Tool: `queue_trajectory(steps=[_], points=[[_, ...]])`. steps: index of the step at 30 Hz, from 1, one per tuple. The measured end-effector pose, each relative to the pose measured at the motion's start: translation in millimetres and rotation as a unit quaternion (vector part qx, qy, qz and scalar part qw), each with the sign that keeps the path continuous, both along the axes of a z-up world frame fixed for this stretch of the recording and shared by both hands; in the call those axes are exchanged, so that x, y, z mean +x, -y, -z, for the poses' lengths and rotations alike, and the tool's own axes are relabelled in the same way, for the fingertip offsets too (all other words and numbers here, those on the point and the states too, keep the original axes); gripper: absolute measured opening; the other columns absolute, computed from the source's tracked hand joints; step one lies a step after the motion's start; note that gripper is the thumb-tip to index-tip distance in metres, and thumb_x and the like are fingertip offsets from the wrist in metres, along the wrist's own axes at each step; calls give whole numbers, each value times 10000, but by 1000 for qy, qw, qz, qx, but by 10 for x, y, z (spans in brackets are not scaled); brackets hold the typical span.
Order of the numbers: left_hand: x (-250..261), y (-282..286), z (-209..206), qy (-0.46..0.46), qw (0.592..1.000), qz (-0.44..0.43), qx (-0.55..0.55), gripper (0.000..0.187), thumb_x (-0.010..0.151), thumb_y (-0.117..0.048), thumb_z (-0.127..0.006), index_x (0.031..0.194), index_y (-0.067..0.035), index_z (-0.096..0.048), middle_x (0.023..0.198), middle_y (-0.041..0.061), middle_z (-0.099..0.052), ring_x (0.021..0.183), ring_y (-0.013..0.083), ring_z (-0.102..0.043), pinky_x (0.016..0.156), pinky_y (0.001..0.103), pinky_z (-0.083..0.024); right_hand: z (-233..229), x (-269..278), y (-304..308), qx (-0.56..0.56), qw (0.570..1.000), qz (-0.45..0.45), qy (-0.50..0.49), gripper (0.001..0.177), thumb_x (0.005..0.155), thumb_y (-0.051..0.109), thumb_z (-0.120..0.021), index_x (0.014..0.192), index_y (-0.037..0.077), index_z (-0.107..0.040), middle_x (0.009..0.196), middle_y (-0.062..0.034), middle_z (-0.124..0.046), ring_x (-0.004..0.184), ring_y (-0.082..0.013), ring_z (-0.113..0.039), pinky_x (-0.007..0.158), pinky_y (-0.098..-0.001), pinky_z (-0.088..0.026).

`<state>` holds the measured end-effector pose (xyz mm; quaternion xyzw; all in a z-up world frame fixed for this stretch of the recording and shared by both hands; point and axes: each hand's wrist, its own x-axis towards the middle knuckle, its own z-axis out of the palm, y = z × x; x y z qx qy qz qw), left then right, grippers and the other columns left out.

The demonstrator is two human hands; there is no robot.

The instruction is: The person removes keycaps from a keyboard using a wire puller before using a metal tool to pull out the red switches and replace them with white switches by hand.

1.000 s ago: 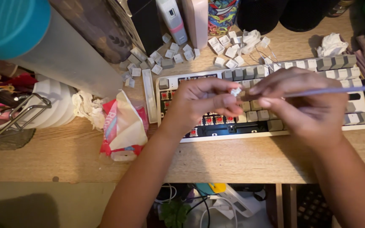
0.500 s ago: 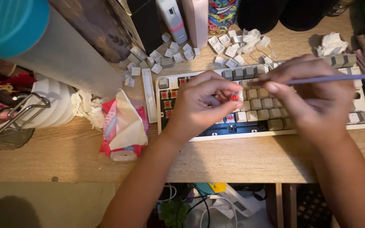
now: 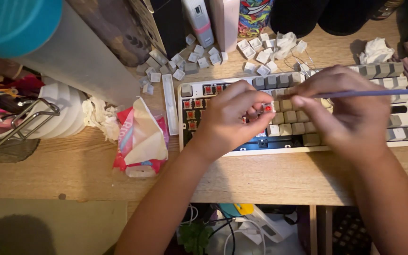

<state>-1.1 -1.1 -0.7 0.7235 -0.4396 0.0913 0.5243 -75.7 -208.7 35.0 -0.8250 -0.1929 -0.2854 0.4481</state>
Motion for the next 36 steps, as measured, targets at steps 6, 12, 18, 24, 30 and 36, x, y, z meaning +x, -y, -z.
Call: queue_trajectory(steps=[6, 12, 18, 24, 30, 36], points=[[6, 7, 3, 57, 997, -36, 42, 249, 887, -70, -818, 1095, -50, -681, 999, 50, -623, 819, 149, -674, 718, 291, -584, 74, 46, -10, 7, 999, -18, -26, 50, 998, 1, -710, 985, 26, -670, 946, -98, -715, 829, -156, -715, 760, -281, -592], [-7, 3, 10, 68, 997, -23, 22, 266, 909, -48, -795, 1137, -40, -658, 1036, 61, -612, 886, 168, -685, 762, 306, -589, 55, 24, -22, -48, 998, 7, -34, 58, 998, -17, -740, 1015, -1, -686, 979, -111, -732, 826, -144, -719, 730, -248, -601], [11, -29, -24, -29, 999, 32, 29, 200, 914, -99, -800, 1086, -103, -700, 952, 13, -631, 829, 109, -694, 684, 235, -603, -41, -56, 16, 128, 987, 33, -86, 112, 1017, -47, -700, 1071, -16, -607, 1022, -100, -699, 922, -115, -702, 857, -234, -586], [70, -67, -134, -32, 954, 96, 281, 217, 760, -286, -825, 888, -137, -733, 767, 27, -635, 742, 217, -665, 623, 394, -519, -14, -20, 45, 76, 993, 48, -70, 123, 989, -79, -719, 1050, -39, -620, 1014, -122, -687, 881, -139, -684, 801, -237, -565], [-2, -74, -96, 20, 956, 93, 278, 189, 796, -252, -757, 875, -94, -689, 907, 61, -680, 832, 305, -687, 714, 461, -527, 9, 2, 80, 82, 989, 31, -118, 81, 990, -39, -697, 1056, -31, -651, 1024, -104, -703, 947, -154, -693, 880, -282, -571], [-124, -47, -48, 30, 965, 40, 258, 101, 840, -196, -715, 864, -98, -712, 916, 72, -706, 845, 315, -703, 746, 467, -555, 4, -97, 148, 20, 970, 52, -237, 127, 1002, 47, -645, 1073, 49, -750, 963, -73, -718, 877, -156, -670, 798, -282, -546]])
